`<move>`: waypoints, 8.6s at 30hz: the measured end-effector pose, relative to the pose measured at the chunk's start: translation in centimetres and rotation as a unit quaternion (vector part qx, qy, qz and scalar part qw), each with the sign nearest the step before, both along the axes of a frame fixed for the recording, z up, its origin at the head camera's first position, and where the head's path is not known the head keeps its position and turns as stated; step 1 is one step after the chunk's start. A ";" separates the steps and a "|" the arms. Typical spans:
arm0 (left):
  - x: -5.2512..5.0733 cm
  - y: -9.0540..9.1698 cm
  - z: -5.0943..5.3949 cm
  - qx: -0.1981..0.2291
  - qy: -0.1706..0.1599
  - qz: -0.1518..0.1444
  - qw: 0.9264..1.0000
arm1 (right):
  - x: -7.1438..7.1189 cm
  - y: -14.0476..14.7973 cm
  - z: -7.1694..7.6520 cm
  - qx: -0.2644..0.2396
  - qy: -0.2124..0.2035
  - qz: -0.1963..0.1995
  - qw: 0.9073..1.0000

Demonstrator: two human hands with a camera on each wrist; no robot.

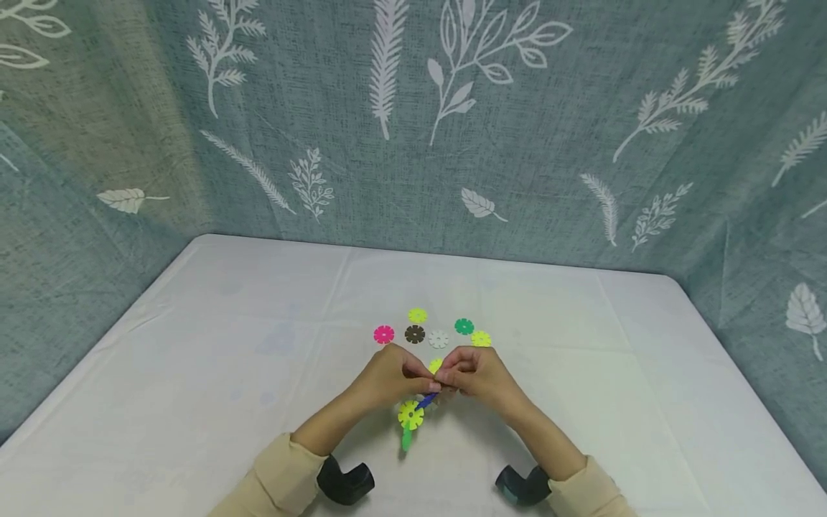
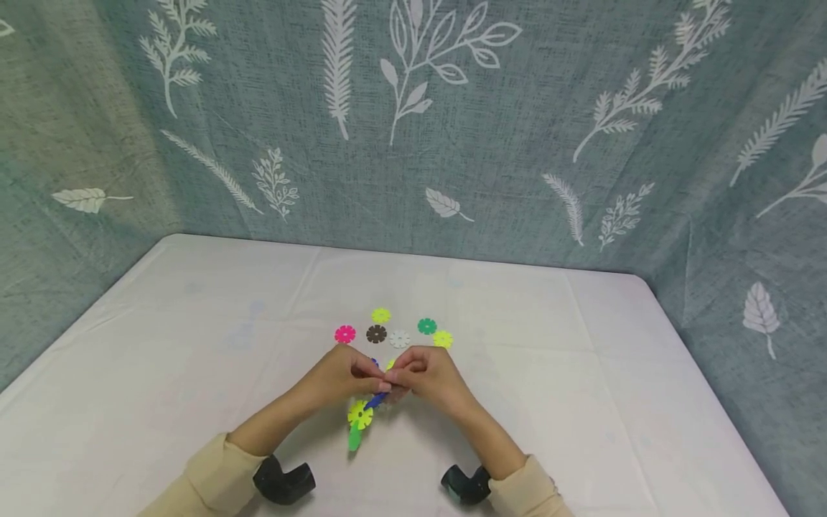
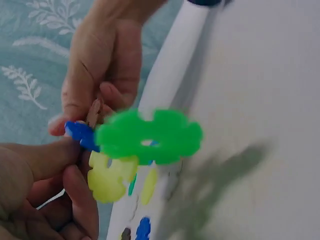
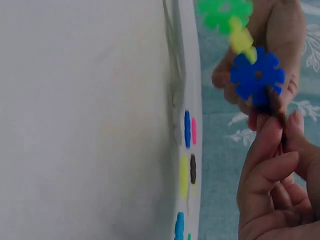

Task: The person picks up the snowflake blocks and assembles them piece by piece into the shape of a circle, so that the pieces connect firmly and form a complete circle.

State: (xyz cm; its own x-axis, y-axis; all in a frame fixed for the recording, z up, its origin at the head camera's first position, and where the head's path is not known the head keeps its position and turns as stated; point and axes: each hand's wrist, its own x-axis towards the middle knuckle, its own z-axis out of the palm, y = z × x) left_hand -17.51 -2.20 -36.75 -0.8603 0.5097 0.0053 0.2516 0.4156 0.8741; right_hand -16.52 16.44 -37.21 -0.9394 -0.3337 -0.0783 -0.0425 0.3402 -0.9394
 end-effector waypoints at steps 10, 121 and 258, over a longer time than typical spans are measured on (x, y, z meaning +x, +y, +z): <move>-1.4 -2.8 0.8 -0.008 -0.021 0.069 0.997 | -0.4 0.5 -1.1 0.106 0.026 0.015 0.994; 0.1 -0.7 -0.2 -0.014 0.138 0.090 0.986 | -1.2 1.5 -0.9 0.055 0.013 -0.129 0.990; -0.1 -0.7 1.2 -0.069 0.247 0.077 0.963 | -0.7 -2.3 0.0 0.065 0.213 -0.051 0.973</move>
State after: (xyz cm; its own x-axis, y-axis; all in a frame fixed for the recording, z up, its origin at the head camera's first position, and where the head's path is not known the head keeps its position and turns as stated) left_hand -17.61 -2.88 -35.60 -0.8353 0.4023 0.3747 0.5494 0.5848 0.5969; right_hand -17.20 14.14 -37.19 -0.9234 -0.2505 0.2910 -0.3793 0.4777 -0.7924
